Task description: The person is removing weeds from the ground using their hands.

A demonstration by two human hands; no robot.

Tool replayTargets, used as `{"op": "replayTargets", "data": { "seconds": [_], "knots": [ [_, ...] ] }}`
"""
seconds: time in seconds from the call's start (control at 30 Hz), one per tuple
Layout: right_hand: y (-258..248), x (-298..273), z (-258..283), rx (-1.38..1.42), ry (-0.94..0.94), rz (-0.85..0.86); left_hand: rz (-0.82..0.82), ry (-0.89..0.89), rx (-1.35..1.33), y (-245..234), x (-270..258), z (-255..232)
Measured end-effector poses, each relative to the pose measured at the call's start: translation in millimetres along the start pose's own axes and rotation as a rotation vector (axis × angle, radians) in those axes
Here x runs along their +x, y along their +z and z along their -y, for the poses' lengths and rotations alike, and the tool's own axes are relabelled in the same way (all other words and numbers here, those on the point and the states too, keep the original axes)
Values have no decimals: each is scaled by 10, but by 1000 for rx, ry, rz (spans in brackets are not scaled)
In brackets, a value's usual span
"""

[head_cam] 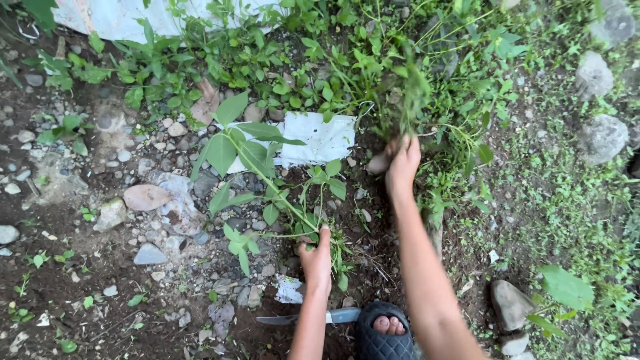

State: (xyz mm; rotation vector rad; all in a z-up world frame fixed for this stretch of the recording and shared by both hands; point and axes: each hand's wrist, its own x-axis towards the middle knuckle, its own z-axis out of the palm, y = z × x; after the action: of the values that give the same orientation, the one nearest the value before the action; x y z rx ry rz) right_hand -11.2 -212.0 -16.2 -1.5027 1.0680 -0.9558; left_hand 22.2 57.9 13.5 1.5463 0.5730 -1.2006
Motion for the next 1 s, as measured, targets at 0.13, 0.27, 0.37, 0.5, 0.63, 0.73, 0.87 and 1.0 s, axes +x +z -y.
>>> {"op": "replayTargets", "data": {
  "seconds": [0.13, 0.27, 0.37, 0.5, 0.63, 0.73, 0.87, 1.0],
  "knots": [
    [146, -1063, 312, -238, 106, 95, -43, -6, -39, 5, 186, 219],
    [360, -1674, 981, -298, 130, 242, -33, 311, -287, -178, 111, 167],
    [494, -2003, 1225, -296, 410, 436, 5, 398, -364, -360, 187, 330],
    [380, -2324, 935, -426, 206, 828, 222, 321, -492, -540, 5, 328],
    [345, -1977, 1040, -546, 359, 960, 21, 355, -284, -701, 187, 462],
    [355, -1473, 1163, -811, 327, 556, -218, 18, -31, -702, 1, 161],
    [359, -980, 1001, -846, -197, 335, -161, 336, -260, -674, 196, 343],
    [350, -761, 678, -807, -535, 276, -344, 573, -303, -640, 297, 392]
  ]
}}
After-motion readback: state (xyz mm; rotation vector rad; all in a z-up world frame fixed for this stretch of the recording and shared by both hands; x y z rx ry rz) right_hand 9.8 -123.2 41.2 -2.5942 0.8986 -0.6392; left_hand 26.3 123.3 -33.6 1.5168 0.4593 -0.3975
